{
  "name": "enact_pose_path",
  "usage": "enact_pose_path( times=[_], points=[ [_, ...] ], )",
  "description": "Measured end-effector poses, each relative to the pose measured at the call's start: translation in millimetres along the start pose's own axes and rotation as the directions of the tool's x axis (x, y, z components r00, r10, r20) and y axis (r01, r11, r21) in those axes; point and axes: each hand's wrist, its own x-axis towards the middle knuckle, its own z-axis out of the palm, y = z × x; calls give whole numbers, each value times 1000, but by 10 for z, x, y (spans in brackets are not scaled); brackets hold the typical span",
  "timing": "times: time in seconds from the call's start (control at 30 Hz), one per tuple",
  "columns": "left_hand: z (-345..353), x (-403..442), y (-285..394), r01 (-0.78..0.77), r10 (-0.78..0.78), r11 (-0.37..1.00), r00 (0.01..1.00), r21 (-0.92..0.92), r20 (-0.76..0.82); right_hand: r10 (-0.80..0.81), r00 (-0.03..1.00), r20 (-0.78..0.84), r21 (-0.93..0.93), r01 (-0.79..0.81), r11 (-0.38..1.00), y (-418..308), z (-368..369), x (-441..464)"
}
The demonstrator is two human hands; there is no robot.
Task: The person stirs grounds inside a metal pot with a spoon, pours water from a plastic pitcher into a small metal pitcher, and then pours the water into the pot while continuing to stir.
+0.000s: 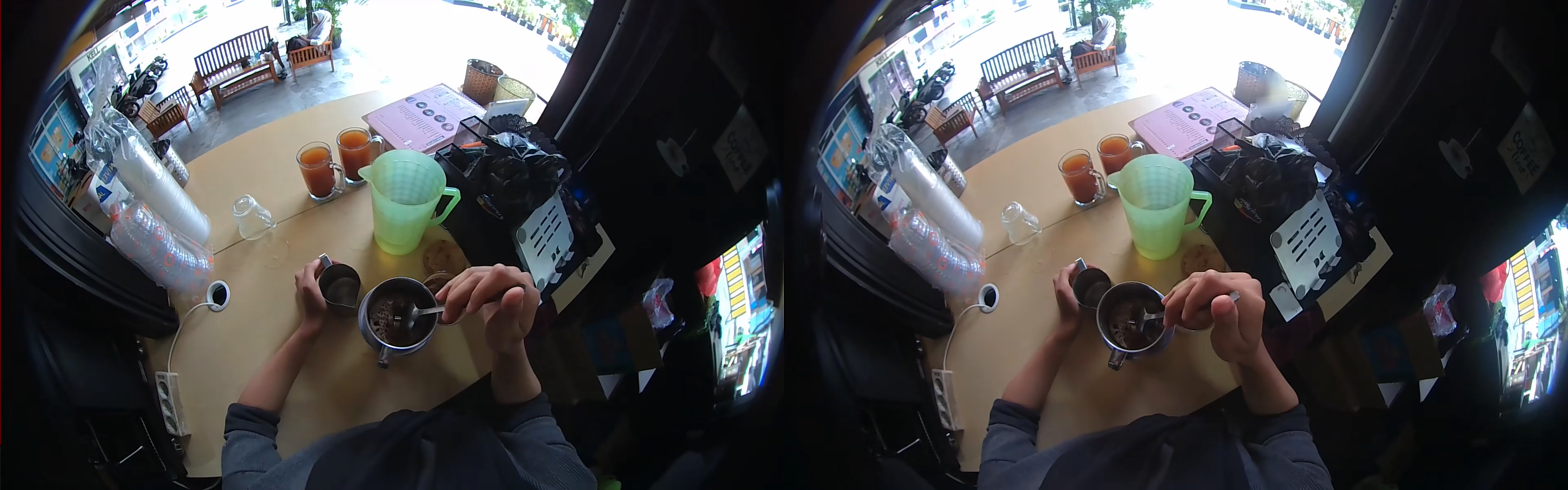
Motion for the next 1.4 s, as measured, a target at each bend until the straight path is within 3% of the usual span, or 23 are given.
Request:
enact_pose_path(
  times=[0.03, 0.1, 0.2, 0.23, 0.3, 0.4, 0.43, 0.5, 0.6, 0.67, 0.73, 0.8, 0.93, 1.1, 1.23, 1.3, 1.4],
  points=[
    [24, 31, -48, -5, 5, 1000, 1000, -6, -3, 12, 1000, 6, -15, -12, 1000, -25, -38, 14],
    [38, 80, -266, 276, -238, 884, 960, -376, 145, 5, 1000, -3, 12, -5, 1000, -31, -104, 16],
    [55, 100, -414, 399, -367, 834, 917, -381, 156, 43, 998, -36, 68, -41, 997, -29, -32, 40],
    [69, 66, -431, 401, -369, 832, 916, -383, 159, 75, 996, 53, 0, -75, 997, -38, -36, 60],
    [17, 41, -220, 220, -207, 964, 974, -151, 93, 113, 992, 52, -45, -111, 993, -61, -52, 43],
    [32, 20, -196, 116, -114, 988, 993, -103, 23, 170, 985, 34, -38, -169, 985, -65, -86, -3],
    [30, 24, -179, 122, -120, 987, 992, -102, 28, 154, 988, 18, -8, -154, 988, -54, -85, -4],
    [-34, 89, -43, 292, -257, 900, 955, -323, 147, 142, 990, 1, -25, -142, 990, -69, -20, 14],
    [8, 97, -94, 310, -305, 906, 950, -289, 65, 195, 980, 27, -26, -194, 981, -41, -92, -17],
    [-32, 89, -11, 314, -301, 895, 949, -316, 91, 194, 981, 3, -10, -194, 981, -42, -74, -25],
    [-34, 80, 12, 311, -288, 884, 950, -349, 118, 81, 997, -12, 29, -81, 996, -23, 4, 5],
    [12, 53, -113, 155, -151, 978, 988, -141, 40, 102, 994, 39, -30, -101, 994, -25, -41, 1],
    [49, 47, -254, 167, -163, 970, 986, -176, 32, 49, 999, 21, 22, -50, 999, -17, -87, 33],
    [23, 69, -255, 249, -224, 919, 968, -306, 117, -13, 992, 123, -101, 25, 995, -46, -26, 129],
    [104, 77, -518, 267, -257, 939, 963, -215, 76, -92, 989, 117, -140, 108, 984, 61, 76, 143],
    [79, 118, -469, 342, -296, 830, 940, -441, 171, -142, 985, 94, -130, 154, 980, 78, 114, 113],
    [-1, 147, -346, 442, -326, 713, 896, -544, 301, -64, 992, 113, -175, 83, 981, -30, -30, 74]
  ],
)
